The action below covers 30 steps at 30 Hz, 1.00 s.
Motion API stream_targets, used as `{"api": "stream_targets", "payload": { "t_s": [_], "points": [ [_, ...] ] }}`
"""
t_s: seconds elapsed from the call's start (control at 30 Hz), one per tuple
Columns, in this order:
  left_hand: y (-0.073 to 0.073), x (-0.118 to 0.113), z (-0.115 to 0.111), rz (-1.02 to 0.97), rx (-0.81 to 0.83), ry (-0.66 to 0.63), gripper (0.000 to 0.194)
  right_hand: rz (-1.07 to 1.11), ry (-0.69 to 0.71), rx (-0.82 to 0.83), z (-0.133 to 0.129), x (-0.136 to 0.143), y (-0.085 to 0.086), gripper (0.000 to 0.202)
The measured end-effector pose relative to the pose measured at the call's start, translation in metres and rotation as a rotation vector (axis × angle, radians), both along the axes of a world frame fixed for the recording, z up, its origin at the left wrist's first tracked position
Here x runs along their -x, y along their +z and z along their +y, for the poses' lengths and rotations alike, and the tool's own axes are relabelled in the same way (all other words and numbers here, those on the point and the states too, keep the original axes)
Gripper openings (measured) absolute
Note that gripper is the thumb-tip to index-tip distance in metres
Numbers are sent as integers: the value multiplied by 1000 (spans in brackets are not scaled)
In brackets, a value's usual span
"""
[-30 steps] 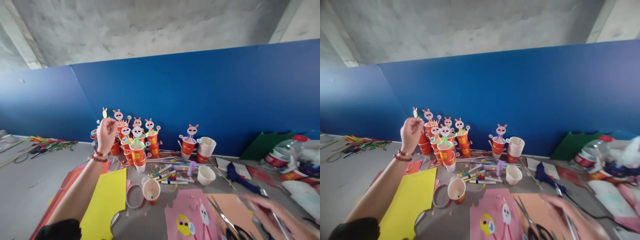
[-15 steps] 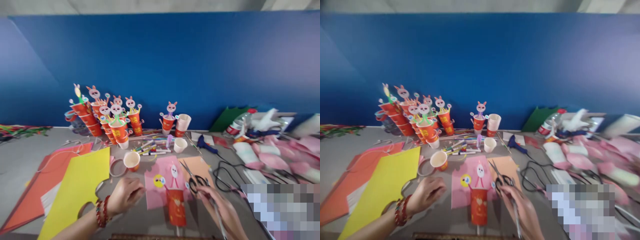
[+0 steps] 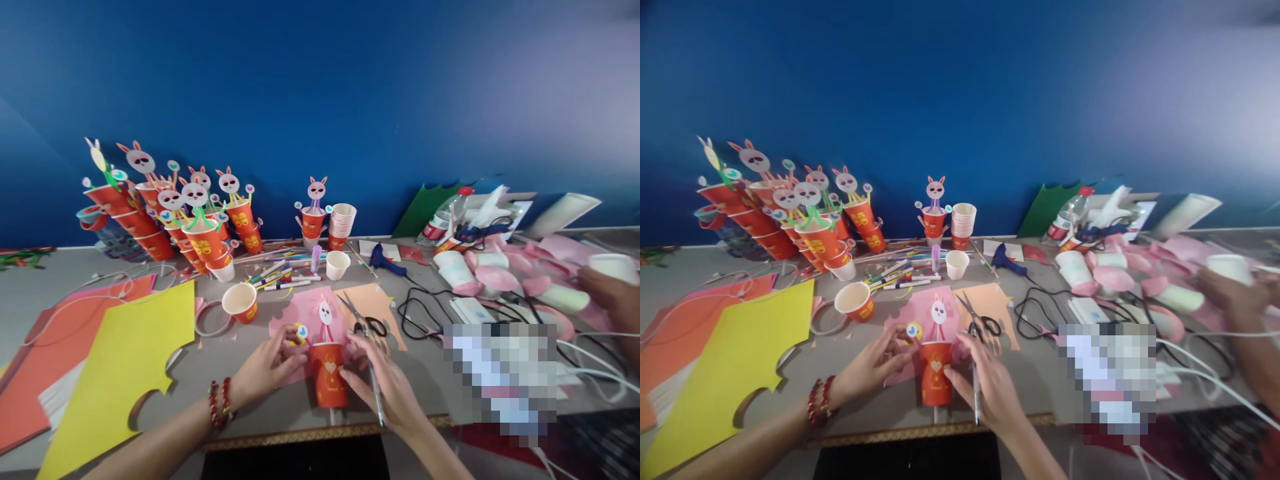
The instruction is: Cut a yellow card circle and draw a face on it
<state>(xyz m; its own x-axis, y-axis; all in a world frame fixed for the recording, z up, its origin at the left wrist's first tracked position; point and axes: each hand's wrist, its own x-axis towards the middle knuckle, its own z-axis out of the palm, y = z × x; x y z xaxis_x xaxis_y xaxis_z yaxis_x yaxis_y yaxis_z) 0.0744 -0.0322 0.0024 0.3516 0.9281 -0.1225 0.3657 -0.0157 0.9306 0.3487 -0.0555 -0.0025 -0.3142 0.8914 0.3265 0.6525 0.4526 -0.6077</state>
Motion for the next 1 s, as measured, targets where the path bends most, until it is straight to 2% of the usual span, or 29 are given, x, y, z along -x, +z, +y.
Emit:
{"api": "stream_targets", "payload": {
  "t_s": [0.1,0.2,0.3,0.4,0.53,0.67,0.8,1.0],
  "points": [
    [2,-1,10,-103,-13,32,44,25,62,35,7,11,2,42],
    [5,3,14,-179,1,-3,42,72,134,2,12,19,4,27],
    [10,7,14,-277,85,-18,44,94,249,-12,17,26,10,17],
    [14,12,16,-323,130,11,42,59,386,13,23,34,21,14],
    [20,21,24,-376,171,44,44,-28,502,45,35,45,37,10],
    [23,28,32,-421,235,62,51,-96,657,93,48,56,42,12],
    [21,27,37,-383,248,52,42,-99,784,142,57,67,40,15],
    [10,23,39,-376,285,128,37,-89,846,140,68,82,38,16]
  ]
}}
